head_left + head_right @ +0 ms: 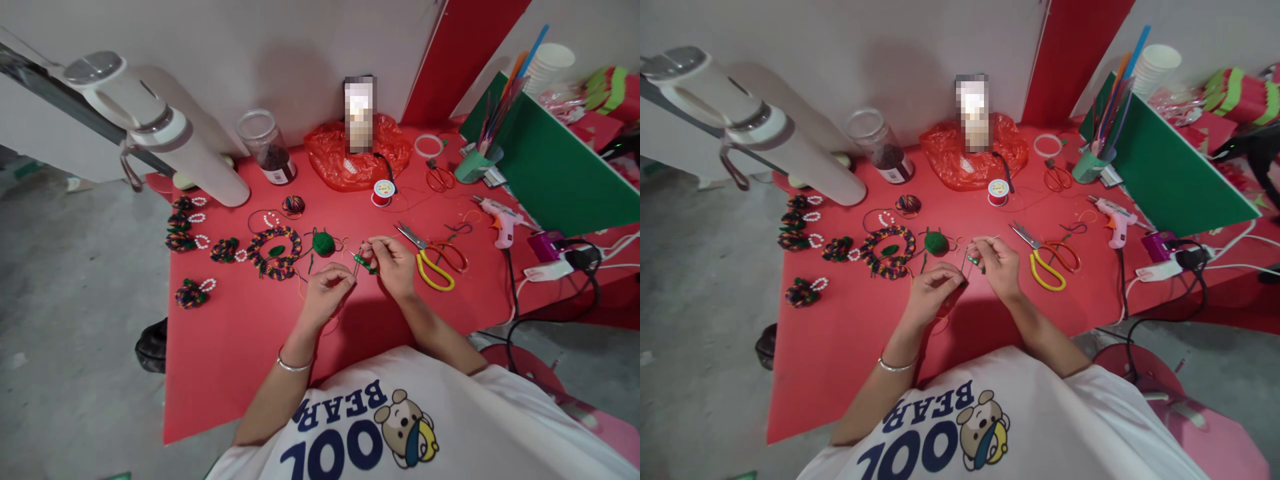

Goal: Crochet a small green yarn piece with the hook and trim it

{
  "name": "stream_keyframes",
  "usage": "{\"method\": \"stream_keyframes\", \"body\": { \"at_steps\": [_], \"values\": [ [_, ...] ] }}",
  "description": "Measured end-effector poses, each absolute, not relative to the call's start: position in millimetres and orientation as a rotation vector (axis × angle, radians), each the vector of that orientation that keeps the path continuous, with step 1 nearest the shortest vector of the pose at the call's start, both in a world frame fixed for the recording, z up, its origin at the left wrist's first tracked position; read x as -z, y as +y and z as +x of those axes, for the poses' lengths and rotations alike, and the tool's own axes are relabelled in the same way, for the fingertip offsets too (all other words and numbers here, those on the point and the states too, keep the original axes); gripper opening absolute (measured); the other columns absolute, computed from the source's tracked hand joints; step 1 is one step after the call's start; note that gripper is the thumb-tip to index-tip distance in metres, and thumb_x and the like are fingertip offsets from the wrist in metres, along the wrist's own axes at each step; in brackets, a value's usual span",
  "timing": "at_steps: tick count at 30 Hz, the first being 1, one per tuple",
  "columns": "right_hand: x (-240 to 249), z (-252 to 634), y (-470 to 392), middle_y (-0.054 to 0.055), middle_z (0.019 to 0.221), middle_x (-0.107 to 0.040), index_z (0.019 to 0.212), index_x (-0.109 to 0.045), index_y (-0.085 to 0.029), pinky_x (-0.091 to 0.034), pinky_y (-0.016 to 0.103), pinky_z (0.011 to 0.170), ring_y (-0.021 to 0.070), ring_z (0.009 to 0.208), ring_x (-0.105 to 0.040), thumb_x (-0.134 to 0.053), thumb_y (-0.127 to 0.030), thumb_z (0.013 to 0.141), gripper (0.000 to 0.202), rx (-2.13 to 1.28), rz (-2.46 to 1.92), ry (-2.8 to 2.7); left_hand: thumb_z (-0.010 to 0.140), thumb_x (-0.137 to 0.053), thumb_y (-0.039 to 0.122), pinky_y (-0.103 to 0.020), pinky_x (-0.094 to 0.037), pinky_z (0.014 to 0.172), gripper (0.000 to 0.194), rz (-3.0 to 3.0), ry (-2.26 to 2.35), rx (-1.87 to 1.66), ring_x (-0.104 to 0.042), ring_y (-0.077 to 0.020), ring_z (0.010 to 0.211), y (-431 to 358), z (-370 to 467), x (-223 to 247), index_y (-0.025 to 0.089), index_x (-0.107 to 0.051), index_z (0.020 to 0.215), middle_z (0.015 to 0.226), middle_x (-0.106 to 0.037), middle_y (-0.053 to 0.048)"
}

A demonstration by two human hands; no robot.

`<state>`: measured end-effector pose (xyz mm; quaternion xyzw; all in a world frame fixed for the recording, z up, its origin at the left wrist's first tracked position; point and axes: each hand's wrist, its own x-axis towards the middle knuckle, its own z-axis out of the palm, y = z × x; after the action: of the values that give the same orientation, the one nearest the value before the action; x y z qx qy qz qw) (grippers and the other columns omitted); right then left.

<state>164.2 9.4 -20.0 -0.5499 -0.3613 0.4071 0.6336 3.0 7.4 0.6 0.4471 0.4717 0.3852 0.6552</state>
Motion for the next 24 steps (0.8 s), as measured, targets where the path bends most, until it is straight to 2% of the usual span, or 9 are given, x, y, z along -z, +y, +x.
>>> {"method": "stream_keyframes", "body": {
  "at_steps": [2, 5, 10, 12, 13, 15, 17, 20, 24],
  "values": [
    [20, 164, 9, 0.003, 0.081, -0.077, 0.093, -0.075, -0.02, -0.049, 0.019, 0.049, 0.0095, 0.06, -0.064, -0.067, -0.046, 0.092, 0.028, -0.943, -1.257, -0.841, 0.071, -0.081, 0.012, -0.024, -0.052, 0.074, 0.01, 1.075, 1.093, -0.918, -0.062, -0.0151, 0.08, 8, 5, -4, 0.019, -0.077, 0.066, 0.081, -0.067, -0.006],
    [17, 164, 6, 0.002, 0.076, -0.075, 0.092, -0.076, -0.02, -0.051, 0.021, 0.051, 0.0106, 0.059, -0.063, -0.067, -0.047, 0.092, 0.029, -0.942, -1.274, -0.905, 0.07, -0.083, 0.009, -0.022, -0.051, 0.072, 0.018, 1.064, 1.227, -1.102, -0.061, -0.0139, 0.081, 8, 7, -10, 0.022, -0.08, 0.083, 0.101, -0.068, -0.006],
    [10, 163, 2, 0.004, 0.086, -0.079, 0.088, -0.08, -0.023, -0.06, 0.029, 0.073, 0.016, 0.078, -0.073, -0.065, -0.038, 0.095, 0.022, -0.914, -1.201, -1.21, 0.072, -0.085, 0.016, -0.022, -0.051, 0.067, 0.033, 1.121, 1.176, -1.231, -0.062, -0.0131, 0.081, 5, 3, -11, 0.026, -0.08, 0.103, 0.127, -0.067, -0.008],
    [9, 163, 2, 0.003, 0.087, -0.079, 0.088, -0.081, -0.024, -0.06, 0.031, 0.079, 0.0166, 0.082, -0.073, -0.065, -0.034, 0.095, 0.02, -0.879, -1.127, -1.335, 0.073, -0.085, 0.02, -0.024, -0.052, 0.064, 0.036, 1.109, 1.073, -1.154, -0.061, -0.012, 0.071, 3, 3, -8, 0.026, -0.079, 0.108, 0.117, -0.072, -0.007],
    [9, 163, 1, 0.003, 0.087, -0.078, 0.089, -0.081, -0.025, -0.06, 0.031, 0.079, 0.0162, 0.082, -0.073, -0.065, -0.032, 0.096, 0.019, -0.858, -1.101, -1.376, 0.074, -0.085, 0.023, -0.026, -0.054, 0.063, 0.033, 1.085, 1.04, -1.113, -0.061, -0.0124, 0.066, 3, 3, -7, 0.024, -0.079, 0.107, 0.105, -0.074, -0.006],
    [10, 163, 1, 0.003, 0.087, -0.076, 0.092, -0.081, -0.025, -0.059, 0.03, 0.077, 0.0156, 0.081, -0.071, -0.065, -0.031, 0.096, 0.018, -0.819, -1.077, -1.416, 0.076, -0.083, 0.029, -0.028, -0.055, 0.062, 0.02, 1.033, 1.035, -1.056, -0.061, -0.0136, 0.06, 3, 4, -5, 0.02, -0.08, 0.094, 0.078, -0.072, -0.003],
    [11, 163, 0, 0.003, 0.085, -0.074, 0.088, -0.081, -0.024, -0.059, 0.029, 0.075, 0.0153, 0.08, -0.07, -0.066, -0.034, 0.095, 0.019, -0.799, -1.082, -1.395, 0.076, -0.083, 0.033, -0.026, -0.053, 0.059, 0.016, 1.006, 1.076, -1.024, -0.059, -0.0128, 0.057, 4, 5, -3, 0.018, -0.079, 0.08, 0.065, -0.068, -0.002],
    [14, 161, -1, 0.001, 0.074, -0.07, 0.085, -0.078, -0.022, -0.056, 0.025, 0.06, 0.0119, 0.063, -0.065, -0.062, -0.042, 0.097, 0.028, -0.941, -1.117, -1.241, 0.075, -0.084, 0.039, -0.022, -0.044, 0.048, 0.025, 0.974, 1.087, -0.948, -0.052, -0.0089, 0.047, 5, 5, 3, 0.017, -0.075, 0.07, 0.056, -0.063, 0.0],
    [21, 156, -1, -0.006, 0.053, -0.061, 0.093, -0.074, -0.021, -0.042, 0.018, 0.037, 0.007, 0.038, -0.05, -0.061, -0.052, 0.095, 0.034, -1.253, -1.098, -1.037, 0.07, -0.086, 0.051, -0.02, -0.03, 0.04, 0.038, 0.873, 0.985, -0.871, -0.043, -0.0066, 0.039, 7, 3, 10, 0.015, -0.073, 0.069, 0.049, -0.056, 0.001]
  ]
}}
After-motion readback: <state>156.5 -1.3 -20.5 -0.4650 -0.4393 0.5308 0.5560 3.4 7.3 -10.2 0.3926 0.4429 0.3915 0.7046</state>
